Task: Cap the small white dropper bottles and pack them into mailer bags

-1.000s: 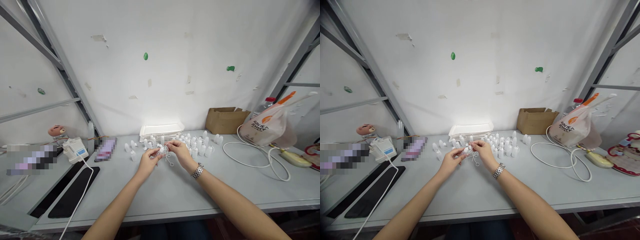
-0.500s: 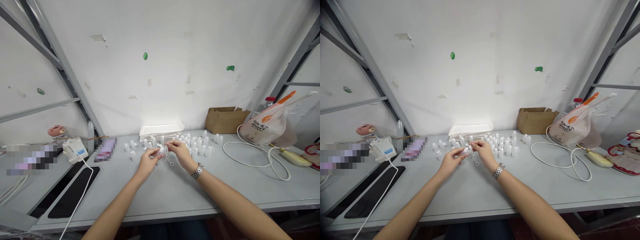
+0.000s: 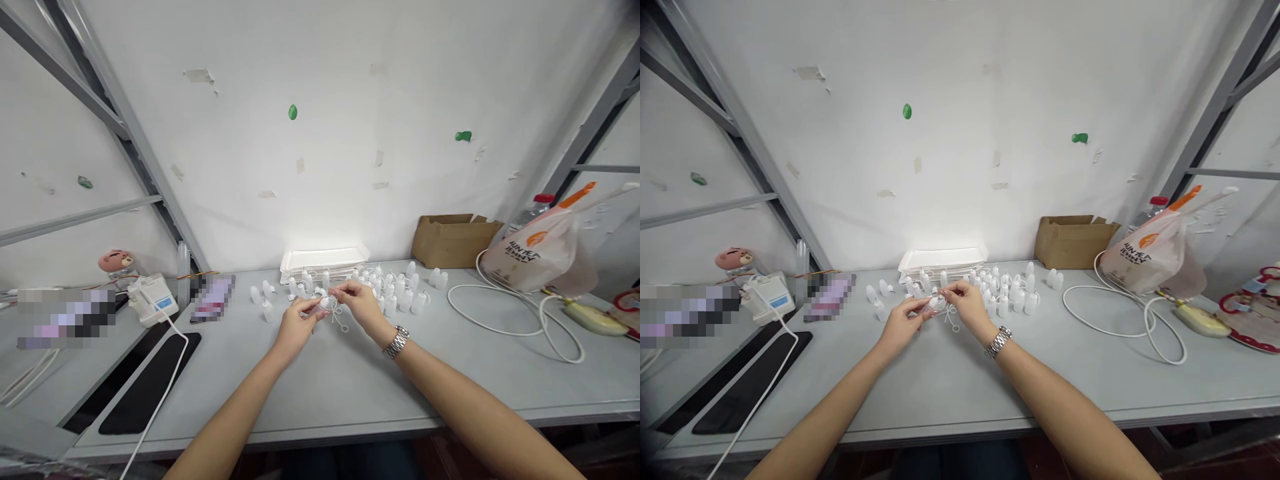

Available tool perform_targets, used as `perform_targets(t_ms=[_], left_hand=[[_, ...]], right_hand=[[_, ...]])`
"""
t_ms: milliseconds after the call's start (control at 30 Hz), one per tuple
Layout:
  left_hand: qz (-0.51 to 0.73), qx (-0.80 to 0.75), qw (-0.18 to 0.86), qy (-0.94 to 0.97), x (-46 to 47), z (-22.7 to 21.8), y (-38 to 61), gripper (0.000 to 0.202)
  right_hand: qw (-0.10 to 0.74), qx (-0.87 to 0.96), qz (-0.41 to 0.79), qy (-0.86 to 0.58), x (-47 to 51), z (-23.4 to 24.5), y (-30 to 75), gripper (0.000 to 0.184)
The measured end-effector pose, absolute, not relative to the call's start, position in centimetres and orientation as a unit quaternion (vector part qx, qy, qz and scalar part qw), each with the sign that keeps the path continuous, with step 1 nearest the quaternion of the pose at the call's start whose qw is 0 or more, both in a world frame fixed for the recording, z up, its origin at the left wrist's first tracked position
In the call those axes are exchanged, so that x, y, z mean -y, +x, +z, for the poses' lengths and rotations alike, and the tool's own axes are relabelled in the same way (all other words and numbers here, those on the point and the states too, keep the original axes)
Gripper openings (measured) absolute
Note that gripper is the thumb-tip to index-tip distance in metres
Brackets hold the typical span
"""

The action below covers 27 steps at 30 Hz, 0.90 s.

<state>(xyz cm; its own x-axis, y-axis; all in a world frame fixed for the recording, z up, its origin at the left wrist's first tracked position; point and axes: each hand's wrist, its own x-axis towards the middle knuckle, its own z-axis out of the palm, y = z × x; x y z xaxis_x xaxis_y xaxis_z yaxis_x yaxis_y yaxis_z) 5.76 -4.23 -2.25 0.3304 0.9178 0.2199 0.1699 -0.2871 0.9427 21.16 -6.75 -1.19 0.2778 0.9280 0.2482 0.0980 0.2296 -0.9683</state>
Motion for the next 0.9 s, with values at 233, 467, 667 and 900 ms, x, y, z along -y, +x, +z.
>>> perform_targets(t_ms=[233, 467, 667, 900], left_hand=[[0.415, -0.386, 0.452, 0.689, 4.1, -2.4, 5.7, 0.031], [0.399, -0.357, 0.456, 0.711, 3.9, -2.5, 5.6, 0.035], [0.355, -0.338, 0.423, 0.762, 4.1, -2.2, 5.3, 0.035], [0.4, -0.37, 0.311, 0.779, 4.3, -1.9, 5.0, 0.036]], right_hand=[[0.594, 0.505, 0.345, -0.523, 7.0, -1.2, 21.0, 0.021], [0.595, 0.508, 0.336, -0.524, 7.2, -0.8, 20.9, 0.023], [0.606, 0.496, 0.363, -0.504, 7.2, -0.8, 20.7, 0.026], [0.637, 0.546, 0.19, -0.509, 7.8, 1.3, 22.8, 0.024]])
